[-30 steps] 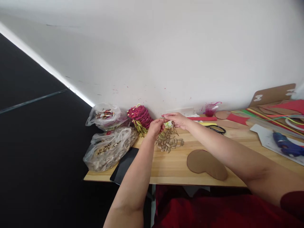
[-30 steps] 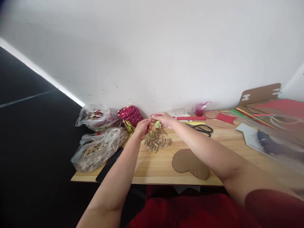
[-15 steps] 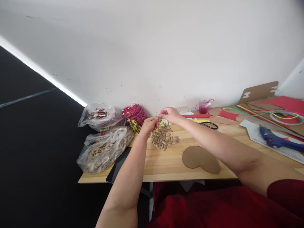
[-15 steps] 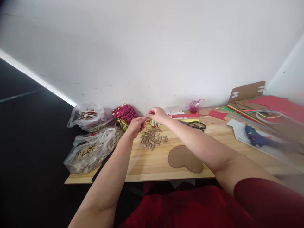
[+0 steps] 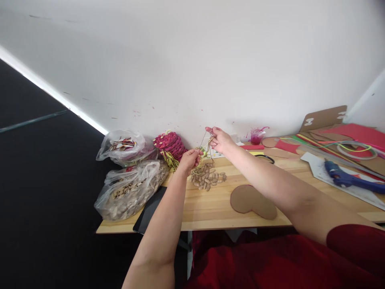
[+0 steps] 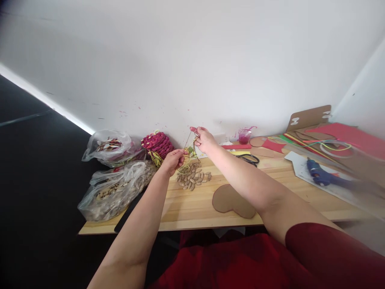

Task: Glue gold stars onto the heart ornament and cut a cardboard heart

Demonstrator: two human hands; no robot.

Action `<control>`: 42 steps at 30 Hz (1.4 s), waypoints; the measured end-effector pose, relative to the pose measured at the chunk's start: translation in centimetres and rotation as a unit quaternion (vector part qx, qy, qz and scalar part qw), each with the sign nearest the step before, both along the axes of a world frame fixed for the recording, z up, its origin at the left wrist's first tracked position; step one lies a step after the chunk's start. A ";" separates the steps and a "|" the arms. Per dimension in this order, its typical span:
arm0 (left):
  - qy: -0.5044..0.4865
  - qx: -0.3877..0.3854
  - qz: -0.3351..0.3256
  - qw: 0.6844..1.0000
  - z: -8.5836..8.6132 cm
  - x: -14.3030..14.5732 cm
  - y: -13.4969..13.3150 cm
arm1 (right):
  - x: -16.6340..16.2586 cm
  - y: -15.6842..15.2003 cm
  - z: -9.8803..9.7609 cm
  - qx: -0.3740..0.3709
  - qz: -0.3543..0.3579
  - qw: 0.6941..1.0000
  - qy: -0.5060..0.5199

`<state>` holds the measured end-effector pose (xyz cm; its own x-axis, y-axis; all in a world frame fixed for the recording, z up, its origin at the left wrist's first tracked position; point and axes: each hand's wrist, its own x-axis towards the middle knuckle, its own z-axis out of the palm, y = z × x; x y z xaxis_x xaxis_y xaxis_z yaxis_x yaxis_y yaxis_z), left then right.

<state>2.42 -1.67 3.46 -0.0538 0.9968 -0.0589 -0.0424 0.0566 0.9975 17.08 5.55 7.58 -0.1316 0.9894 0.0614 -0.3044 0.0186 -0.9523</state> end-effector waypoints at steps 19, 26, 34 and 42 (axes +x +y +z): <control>-0.003 -0.028 0.003 1.000 -1.0 -0.8 0.6 | 2.0 1.6 0.9 0.002 -0.042 0.999 0.011; -0.027 -0.021 0.025 0.999 -0.7 -0.7 0.8 | 1.9 1.4 1.1 0.022 -0.022 0.999 0.031; -0.043 -0.021 0.018 0.999 -0.3 -1.0 0.3 | 2.2 1.2 0.8 0.031 -0.016 0.999 0.005; 0.026 0.046 0.183 0.982 -1.0 -3.5 2.0 | 2.1 0.7 1.7 0.036 0.050 0.991 -0.120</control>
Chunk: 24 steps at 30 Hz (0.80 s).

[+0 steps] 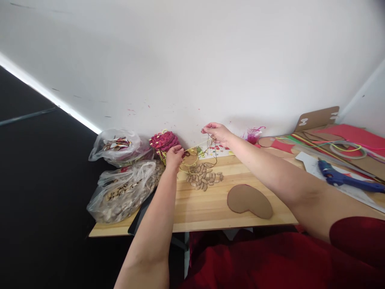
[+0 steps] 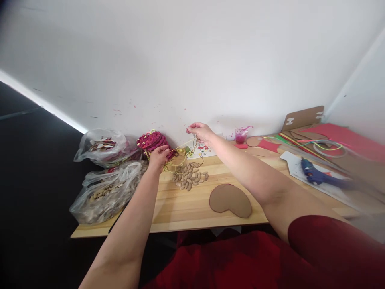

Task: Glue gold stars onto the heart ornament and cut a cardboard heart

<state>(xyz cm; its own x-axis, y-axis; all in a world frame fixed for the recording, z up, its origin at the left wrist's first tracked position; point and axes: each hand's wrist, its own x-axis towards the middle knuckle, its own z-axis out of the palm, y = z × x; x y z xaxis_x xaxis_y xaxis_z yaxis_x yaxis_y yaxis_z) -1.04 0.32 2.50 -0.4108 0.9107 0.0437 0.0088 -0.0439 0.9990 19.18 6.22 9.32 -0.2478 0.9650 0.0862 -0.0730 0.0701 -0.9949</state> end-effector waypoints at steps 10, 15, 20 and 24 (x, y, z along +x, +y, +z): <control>0.048 0.089 0.018 0.995 0.6 -1.2 -0.3 | -1.1 -0.5 2.5 0.120 0.077 0.977 -0.158; 0.015 0.098 -0.098 0.990 3.5 0.8 -1.5 | -2.0 -0.9 3.0 0.164 0.116 0.957 -0.210; -0.043 0.066 -0.245 0.966 4.8 1.7 -2.5 | -2.7 -1.3 3.2 0.205 0.135 0.941 -0.235; -0.035 0.023 -0.251 0.967 3.7 0.9 -2.6 | -3.0 -1.0 3.5 0.220 0.088 0.946 -0.220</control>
